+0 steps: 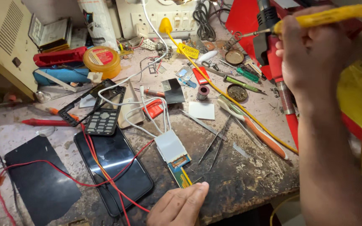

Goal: The person uses a soldering iron to apply solder to a small circuit board with a ribbon cable. They hold the board steady with one hand while applying heat and solder with the other, then briefly inspect the joint.

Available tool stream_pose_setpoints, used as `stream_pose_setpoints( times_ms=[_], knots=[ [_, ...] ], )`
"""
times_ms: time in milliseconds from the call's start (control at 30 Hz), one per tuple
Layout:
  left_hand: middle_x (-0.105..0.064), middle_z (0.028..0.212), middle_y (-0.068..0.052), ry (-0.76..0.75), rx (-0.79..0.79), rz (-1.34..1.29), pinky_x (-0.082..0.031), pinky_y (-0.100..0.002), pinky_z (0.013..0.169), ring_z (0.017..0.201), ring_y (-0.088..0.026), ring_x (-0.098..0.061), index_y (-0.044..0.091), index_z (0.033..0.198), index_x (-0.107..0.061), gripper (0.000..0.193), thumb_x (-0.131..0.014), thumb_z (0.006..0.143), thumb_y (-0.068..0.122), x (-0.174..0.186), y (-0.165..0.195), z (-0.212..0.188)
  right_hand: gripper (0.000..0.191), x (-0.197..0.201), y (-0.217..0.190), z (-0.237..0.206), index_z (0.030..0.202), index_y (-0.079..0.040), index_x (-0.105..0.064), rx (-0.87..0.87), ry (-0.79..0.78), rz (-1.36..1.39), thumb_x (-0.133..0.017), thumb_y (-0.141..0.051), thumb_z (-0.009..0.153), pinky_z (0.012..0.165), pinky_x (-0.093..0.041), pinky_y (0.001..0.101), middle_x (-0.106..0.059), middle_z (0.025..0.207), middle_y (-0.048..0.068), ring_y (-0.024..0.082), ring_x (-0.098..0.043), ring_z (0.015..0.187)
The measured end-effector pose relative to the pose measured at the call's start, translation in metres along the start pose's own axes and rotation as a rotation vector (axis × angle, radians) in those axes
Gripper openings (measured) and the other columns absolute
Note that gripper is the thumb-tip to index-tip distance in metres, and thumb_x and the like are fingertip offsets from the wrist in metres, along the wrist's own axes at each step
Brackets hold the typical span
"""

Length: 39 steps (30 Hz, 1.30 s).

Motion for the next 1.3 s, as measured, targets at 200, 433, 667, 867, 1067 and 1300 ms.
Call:
stream_pose_setpoints(
  times_ms=[200, 433, 667, 867, 1067, 1300],
  knots=[
    [-0.078, 0.098, -0.009, -0.01, -0.038, -0.004, -0.062, -0.031, 0.08, 0.09, -0.021, -0.078, 0.003, 0.109, -0.076, 0.038, -0.073, 0.072, 0.002, 0.006, 0.007, 0.009, 0.01, -0.039, -0.006, 0.01, 0.105, 0.001, -0.067, 0.378, -0.079, -0.4, -0.074, -0.006, 0.108, 0.068, -0.056, 0.0319, -0.072, 0.083, 0.012, 0.018, -0.071, 0.072],
    [-0.074, 0.093, -0.008, -0.037, -0.011, -0.036, -0.06, -0.032, 0.079, 0.085, -0.022, -0.075, 0.0, 0.111, -0.075, 0.034, -0.075, 0.076, -0.001, 0.018, 0.019, 0.021, 0.045, -0.062, 0.033, -0.042, 0.13, -0.005, -0.051, -0.163, -0.247, -0.023, -0.072, -0.017, 0.093, 0.07, -0.061, 0.0286, -0.072, 0.106, 0.009, 0.009, -0.071, 0.088],
    [-0.071, 0.09, -0.006, -0.115, 0.077, -0.023, -0.057, -0.035, 0.076, 0.083, -0.022, -0.072, 0.002, 0.105, -0.076, 0.026, -0.079, 0.08, 0.006, 0.023, 0.023, 0.03, 0.028, -0.027, -0.025, -0.158, 0.113, -0.005, -0.078, -0.169, -0.573, -0.433, -0.077, -0.016, 0.087, 0.078, -0.056, 0.035, -0.076, 0.105, 0.016, 0.026, -0.074, 0.094],
    [-0.066, 0.085, -0.008, -0.157, 0.285, -0.022, -0.056, -0.04, 0.073, 0.08, -0.026, -0.069, 0.008, 0.078, -0.064, 0.027, -0.086, 0.082, 0.025, 0.023, 0.015, 0.02, 0.024, -0.026, -0.02, -0.178, 0.108, -0.006, -0.078, -0.231, -0.553, -0.411, -0.079, -0.014, 0.085, 0.069, -0.054, 0.0308, -0.074, 0.09, 0.011, 0.02, -0.071, 0.074],
    [-0.067, 0.089, -0.006, -0.079, 0.469, 0.103, -0.054, -0.038, 0.067, 0.076, -0.024, -0.067, 0.01, 0.076, -0.06, 0.043, -0.087, 0.079, 0.044, 0.026, 0.005, 0.016, 0.017, -0.03, -0.026, -0.174, 0.101, -0.004, -0.077, -0.22, -0.552, -0.428, -0.08, -0.012, 0.087, 0.067, -0.053, 0.032, -0.072, 0.086, 0.01, 0.017, -0.069, 0.074],
    [-0.062, 0.116, -0.014, 0.022, 0.432, 0.348, -0.058, -0.037, 0.074, 0.094, -0.03, -0.07, 0.0, 0.118, -0.068, 0.051, -0.079, 0.082, 0.035, 0.051, -0.001, 0.044, 0.016, -0.044, -0.039, -0.181, 0.106, -0.002, -0.075, -0.29, -0.516, -0.15, -0.079, -0.003, 0.09, 0.057, -0.045, 0.0246, -0.07, 0.082, 0.006, 0.009, -0.057, 0.066]
  ],
)
Point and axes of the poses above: each hand's wrist, its own z-axis towards the middle knuckle, its own x-axis out of the back of the hand, y = z × x, the point moved 9 cm from there along z, towards the middle knuckle
